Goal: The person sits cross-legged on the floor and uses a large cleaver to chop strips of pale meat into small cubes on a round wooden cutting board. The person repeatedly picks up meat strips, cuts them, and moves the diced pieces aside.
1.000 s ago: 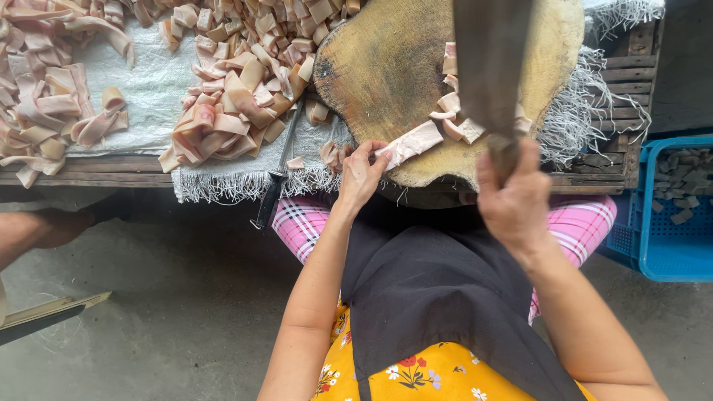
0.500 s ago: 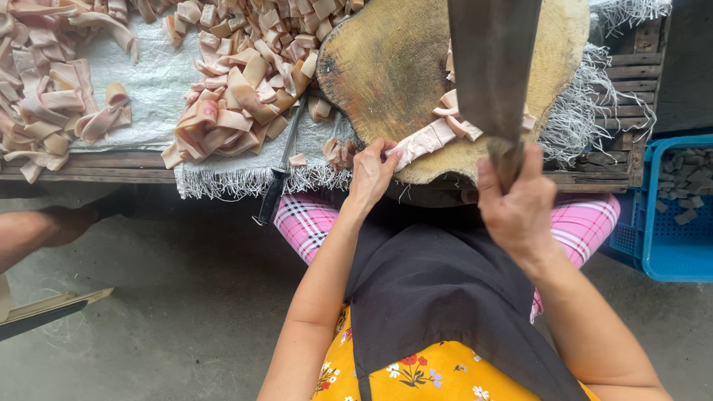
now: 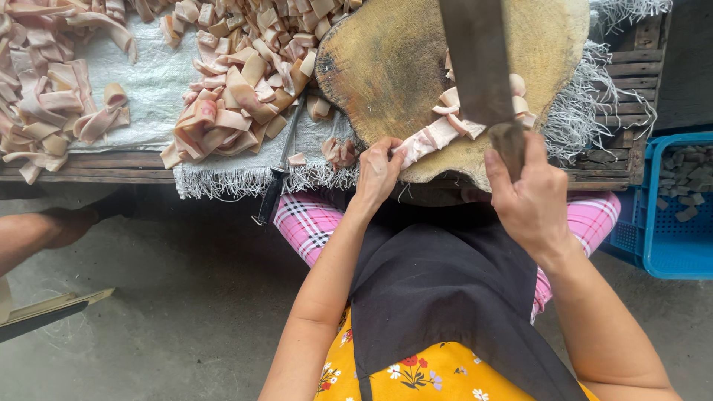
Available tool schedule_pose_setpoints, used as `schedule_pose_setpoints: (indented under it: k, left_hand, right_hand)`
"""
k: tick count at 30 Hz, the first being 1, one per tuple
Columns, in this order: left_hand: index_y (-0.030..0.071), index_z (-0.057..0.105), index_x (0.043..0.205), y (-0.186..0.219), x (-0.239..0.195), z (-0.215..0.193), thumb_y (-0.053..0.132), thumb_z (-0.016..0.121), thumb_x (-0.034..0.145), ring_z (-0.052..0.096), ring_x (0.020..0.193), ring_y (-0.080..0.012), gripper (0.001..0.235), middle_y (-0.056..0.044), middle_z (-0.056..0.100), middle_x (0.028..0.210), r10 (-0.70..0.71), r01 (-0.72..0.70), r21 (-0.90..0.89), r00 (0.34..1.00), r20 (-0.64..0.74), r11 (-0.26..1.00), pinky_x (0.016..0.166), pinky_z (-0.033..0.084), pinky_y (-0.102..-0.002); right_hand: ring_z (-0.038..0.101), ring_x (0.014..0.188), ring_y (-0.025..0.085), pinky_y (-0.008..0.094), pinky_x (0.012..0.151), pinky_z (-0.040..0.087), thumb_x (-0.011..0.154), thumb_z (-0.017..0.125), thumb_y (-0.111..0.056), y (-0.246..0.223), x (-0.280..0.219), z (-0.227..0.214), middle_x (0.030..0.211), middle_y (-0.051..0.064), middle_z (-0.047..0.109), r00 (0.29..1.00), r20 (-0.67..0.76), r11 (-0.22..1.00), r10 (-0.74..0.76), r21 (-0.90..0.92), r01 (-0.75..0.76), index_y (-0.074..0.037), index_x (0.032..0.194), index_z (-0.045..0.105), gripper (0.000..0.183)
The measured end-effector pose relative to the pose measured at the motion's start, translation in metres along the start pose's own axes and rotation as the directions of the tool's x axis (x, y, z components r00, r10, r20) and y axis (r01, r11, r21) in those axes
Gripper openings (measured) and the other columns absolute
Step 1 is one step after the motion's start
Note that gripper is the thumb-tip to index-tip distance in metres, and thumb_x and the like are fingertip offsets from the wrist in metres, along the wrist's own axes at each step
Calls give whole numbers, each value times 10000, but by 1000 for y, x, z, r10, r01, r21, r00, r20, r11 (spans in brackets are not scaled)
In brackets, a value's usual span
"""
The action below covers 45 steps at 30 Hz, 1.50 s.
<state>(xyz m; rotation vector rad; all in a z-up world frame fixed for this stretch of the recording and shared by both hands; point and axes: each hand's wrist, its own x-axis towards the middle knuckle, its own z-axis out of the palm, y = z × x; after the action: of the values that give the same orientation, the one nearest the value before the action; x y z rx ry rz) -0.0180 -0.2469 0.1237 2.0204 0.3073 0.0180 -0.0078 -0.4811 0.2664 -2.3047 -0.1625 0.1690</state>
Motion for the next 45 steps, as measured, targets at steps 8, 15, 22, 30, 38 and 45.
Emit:
schedule_pose_setpoints:
  k: [8,15,22,30,38,45]
  left_hand:
    - [-36,664,1045,-4,7,1,173,654,937,738,864,-339,235,-226,741,944,45,-43,58,998,-45,997,794,569,-411]
    - [-37,686,1127,-9,3,11,124,611,965,761,806,-254,241,-195,719,1023,-27,27,-52,1000,7,998,702,614,-352]
    - [-25,656,1224,-18,0,-11,124,587,974,763,763,-227,299,-167,646,1080,-111,106,-73,992,-57,992,690,619,-324]
    - [3,638,1210,-7,-7,13,209,710,913,695,1013,-374,369,-219,703,1101,129,-116,226,991,-43,967,857,545,-442]
    - [77,388,1466,-2,3,7,47,560,953,732,905,-208,543,-161,587,1360,-51,67,-397,997,50,916,752,634,-293]
    - [7,578,1332,-125,68,-100,-15,548,1009,751,970,-198,326,-159,703,1196,-80,30,-127,907,-414,991,843,642,-324]
  right_hand:
    - [684,753,518,586,672,539,1023,606,-348,28,-19,63,741,310,679,958,273,971,89,-240,-21,-8,1254,493,426]
    - [710,678,453,503,580,549,1029,610,-329,6,-5,10,767,268,687,990,137,994,30,-106,-15,1,1209,556,379]
    - [685,638,461,550,605,543,1035,589,-305,-1,-16,42,717,267,677,990,133,994,-42,-95,55,-33,1276,477,380]
    - [699,690,469,557,654,554,1028,595,-365,27,-9,58,732,295,692,920,338,965,201,-232,-126,-15,1204,532,397]
    - [701,532,292,409,512,537,1019,568,-359,-6,-14,19,634,200,674,969,141,976,201,58,-211,11,1279,542,453]
    - [731,736,433,495,633,556,974,623,-372,5,-22,53,761,264,706,924,356,989,137,-97,-110,-34,1266,575,449]
